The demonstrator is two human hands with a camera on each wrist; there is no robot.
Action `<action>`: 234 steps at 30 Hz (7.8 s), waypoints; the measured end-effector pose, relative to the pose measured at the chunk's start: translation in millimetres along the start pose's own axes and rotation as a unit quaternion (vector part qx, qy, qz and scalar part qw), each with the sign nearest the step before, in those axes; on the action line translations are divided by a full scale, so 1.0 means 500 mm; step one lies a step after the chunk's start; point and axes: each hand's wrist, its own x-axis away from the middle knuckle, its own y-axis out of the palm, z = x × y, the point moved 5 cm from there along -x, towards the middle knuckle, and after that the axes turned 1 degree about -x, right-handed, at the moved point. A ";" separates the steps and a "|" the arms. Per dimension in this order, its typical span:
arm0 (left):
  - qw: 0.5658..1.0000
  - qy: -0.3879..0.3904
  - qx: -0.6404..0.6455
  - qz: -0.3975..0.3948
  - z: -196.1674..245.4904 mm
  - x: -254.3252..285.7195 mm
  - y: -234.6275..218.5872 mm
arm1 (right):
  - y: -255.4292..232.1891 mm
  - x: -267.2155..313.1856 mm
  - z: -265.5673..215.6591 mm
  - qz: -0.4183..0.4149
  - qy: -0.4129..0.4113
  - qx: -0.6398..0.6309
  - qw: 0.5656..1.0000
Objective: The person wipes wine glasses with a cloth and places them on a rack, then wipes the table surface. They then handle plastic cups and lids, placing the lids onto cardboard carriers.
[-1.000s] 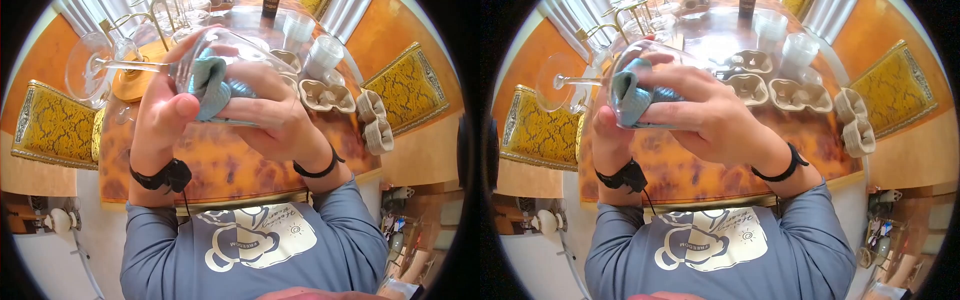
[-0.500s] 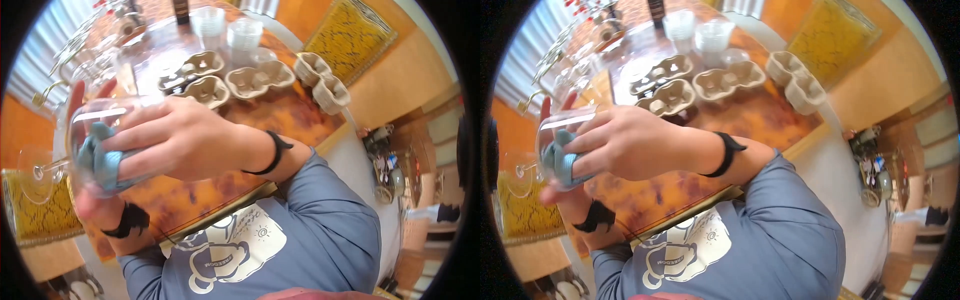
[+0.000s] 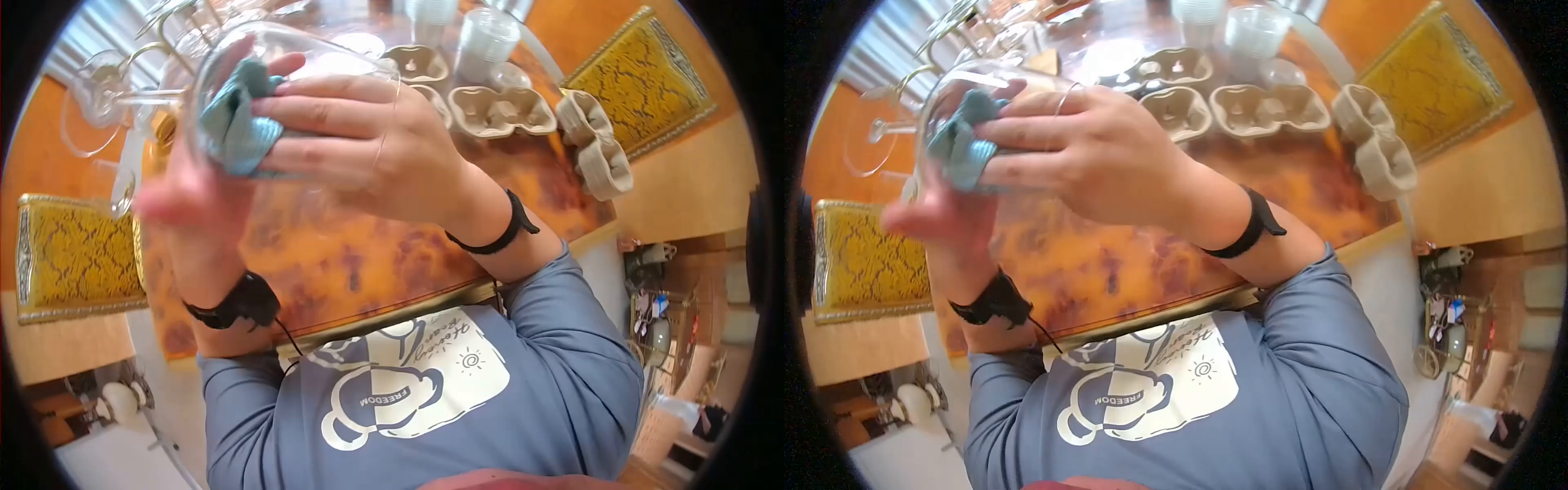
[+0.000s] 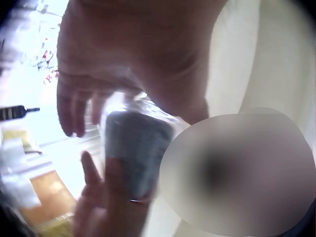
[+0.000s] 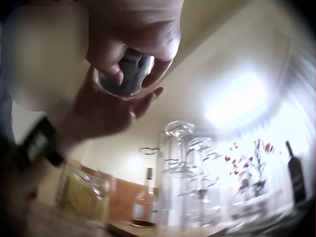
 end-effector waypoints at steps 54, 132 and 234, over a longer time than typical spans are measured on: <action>0.990 0.106 -0.018 -0.088 -0.042 0.006 -0.070 | -0.026 0.003 0.040 -0.083 0.028 -0.114 0.990; 0.989 -0.058 0.117 -0.075 -0.008 0.018 0.031 | -0.030 -0.016 -0.007 -0.026 0.006 0.056 0.998; 0.949 -0.169 -0.016 -0.266 -0.114 0.054 0.108 | -0.121 0.054 0.036 0.277 0.326 -0.232 0.873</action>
